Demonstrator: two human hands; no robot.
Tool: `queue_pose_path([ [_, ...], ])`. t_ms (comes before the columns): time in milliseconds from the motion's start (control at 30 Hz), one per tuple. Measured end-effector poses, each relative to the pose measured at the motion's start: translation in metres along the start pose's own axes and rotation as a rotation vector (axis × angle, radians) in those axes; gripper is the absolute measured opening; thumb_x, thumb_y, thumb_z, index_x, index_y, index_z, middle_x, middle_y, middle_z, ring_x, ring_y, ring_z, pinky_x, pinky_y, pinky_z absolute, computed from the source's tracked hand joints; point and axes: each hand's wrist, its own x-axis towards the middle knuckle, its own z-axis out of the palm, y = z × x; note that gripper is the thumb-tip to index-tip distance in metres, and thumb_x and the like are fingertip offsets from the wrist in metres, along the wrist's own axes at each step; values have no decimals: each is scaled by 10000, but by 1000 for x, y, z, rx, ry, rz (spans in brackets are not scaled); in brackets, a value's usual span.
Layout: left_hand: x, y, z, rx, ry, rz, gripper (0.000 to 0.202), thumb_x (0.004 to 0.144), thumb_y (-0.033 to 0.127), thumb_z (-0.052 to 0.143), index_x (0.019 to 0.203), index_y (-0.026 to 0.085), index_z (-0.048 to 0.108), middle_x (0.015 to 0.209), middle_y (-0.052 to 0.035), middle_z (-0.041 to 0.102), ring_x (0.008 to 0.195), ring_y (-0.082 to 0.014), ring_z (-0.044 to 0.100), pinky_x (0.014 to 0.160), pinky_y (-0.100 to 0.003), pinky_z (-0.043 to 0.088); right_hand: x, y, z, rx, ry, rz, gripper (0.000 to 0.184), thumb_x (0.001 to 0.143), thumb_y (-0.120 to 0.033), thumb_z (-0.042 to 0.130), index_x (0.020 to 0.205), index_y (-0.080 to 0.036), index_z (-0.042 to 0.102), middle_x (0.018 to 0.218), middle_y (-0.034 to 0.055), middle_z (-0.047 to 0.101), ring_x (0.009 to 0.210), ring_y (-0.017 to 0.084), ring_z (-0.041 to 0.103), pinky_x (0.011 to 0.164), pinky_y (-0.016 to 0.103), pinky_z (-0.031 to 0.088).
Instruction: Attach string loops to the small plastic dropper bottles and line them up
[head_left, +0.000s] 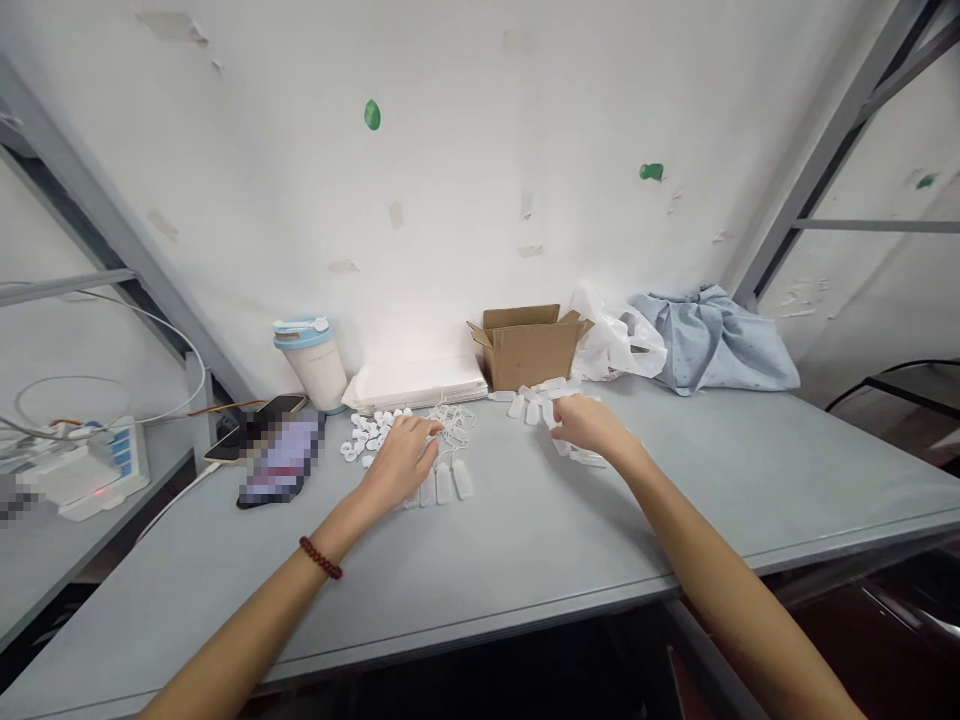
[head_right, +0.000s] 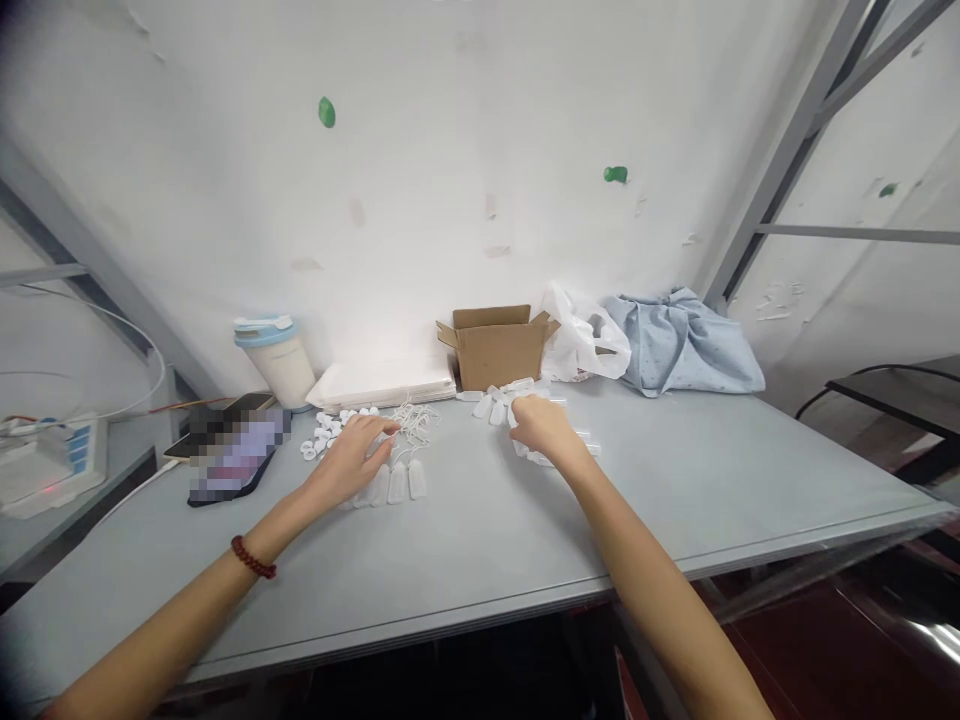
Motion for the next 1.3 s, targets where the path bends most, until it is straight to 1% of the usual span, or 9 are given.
queue_pose_path([
  [167,36,-1,1,82,-112,64,270,791,249,472,978,198,660,794,-75,599,868,-263,512,755,-393,441,-3,-9,2,-21,-59,-35,130,713,-181,624,829,-126,645,904,152,645,789,249,615,545,266,336],
  [300,56,-1,9,44,-171,49,164,683,218,564,752,206,712,729,-97,623,854,-296,529,719,-385,438,-4,-17,6,1,-51,-84,128,715,-170,616,833,-130,644,913,159,641,770,249,613,536,268,333],
  [400,67,-3,14,1,-142,12,162,680,185,539,646,208,696,650,-90,644,845,-302,548,719,-382,436,-4,-20,8,33,-32,-120,85,727,-162,597,799,-140,638,847,135,643,737,240,609,523,265,321],
  [567,82,-10,7,-110,-14,-134,202,722,234,508,754,177,699,776,-73,700,800,-240,606,754,-344,452,-5,-23,13,135,51,-185,91,785,-217,560,811,-157,624,868,115,639,783,240,594,554,269,330],
  [700,86,-18,4,-219,115,-274,322,777,324,451,907,136,678,891,-84,709,806,-200,634,733,-296,473,-4,-27,15,279,161,-251,142,819,-241,542,899,-148,613,925,110,628,830,230,577,609,273,353],
  [867,86,-26,1,-289,147,-354,239,679,320,559,756,135,689,767,-82,714,746,-215,639,705,-298,466,-5,-31,16,354,211,-276,154,831,-246,534,917,-138,602,948,104,609,801,205,564,624,273,370],
  [967,90,-26,-6,-323,207,-369,293,716,347,507,830,137,676,877,-89,710,830,-207,631,748,-291,457,-5,-33,18,376,228,-284,158,831,-246,534,925,-137,599,938,97,602,788,198,563,637,275,384],
  [1133,91,-20,-15,-360,123,-354,228,657,342,568,724,144,661,699,-56,691,697,-200,622,645,-277,451,-5,-36,22,408,276,-321,163,827,-216,539,957,-131,585,931,95,594,813,199,563,675,291,408],
  [1300,74,-7,-18,-410,108,-337,271,709,393,540,761,142,629,702,-45,657,689,-184,606,648,-278,450,-6,-43,26,476,327,-379,136,820,-195,539,939,-136,569,935,97,583,827,197,558,708,311,428],
])
